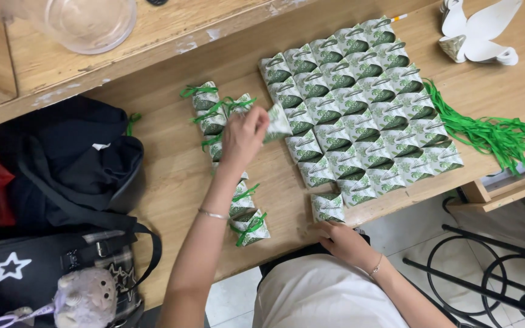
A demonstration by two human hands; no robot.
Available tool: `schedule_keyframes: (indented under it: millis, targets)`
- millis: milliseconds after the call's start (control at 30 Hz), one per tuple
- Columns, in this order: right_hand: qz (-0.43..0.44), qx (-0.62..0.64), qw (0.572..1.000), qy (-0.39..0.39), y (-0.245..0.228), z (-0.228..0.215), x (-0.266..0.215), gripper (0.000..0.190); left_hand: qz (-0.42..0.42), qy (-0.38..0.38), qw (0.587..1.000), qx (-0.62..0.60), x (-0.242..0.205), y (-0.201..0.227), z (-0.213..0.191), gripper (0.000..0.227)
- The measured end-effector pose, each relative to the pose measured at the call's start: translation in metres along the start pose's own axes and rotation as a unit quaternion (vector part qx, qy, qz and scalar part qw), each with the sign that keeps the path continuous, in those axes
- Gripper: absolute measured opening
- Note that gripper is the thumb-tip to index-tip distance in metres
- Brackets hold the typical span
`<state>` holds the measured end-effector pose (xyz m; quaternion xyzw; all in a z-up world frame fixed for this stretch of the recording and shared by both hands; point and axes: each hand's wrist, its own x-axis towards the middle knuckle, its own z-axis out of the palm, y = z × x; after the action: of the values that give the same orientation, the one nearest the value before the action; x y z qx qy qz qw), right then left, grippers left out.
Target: Tying green ribbons around small patterned gift boxes and arranging them on a table in a workshop setting.
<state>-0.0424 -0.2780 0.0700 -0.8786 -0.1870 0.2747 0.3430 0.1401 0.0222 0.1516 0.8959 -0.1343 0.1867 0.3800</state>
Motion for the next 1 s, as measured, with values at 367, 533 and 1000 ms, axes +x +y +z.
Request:
schedule_keyframes:
  millis: [367,533,1000]
  targets:
    - [0.009,-0.006,0.999,0.034,0.010,0.000,0.001,0.033,-0.122,-0.163,0.979,0.025,-0.072,0.005,0.033,0.027]
    - [0.027,0.011,0.999,0.041,-0.009,-0.008,-0.009,0.033,-0.167,-0.207,0.964,0.000,-0.030,-0.102,0.095,0.056]
    - [-0.012,-0.018,0.998,0.058,0.020,0.004,0.017,0.024,-0.038,-0.041,0.998,-0.005,-0.013,-0.194,0.107,0.033]
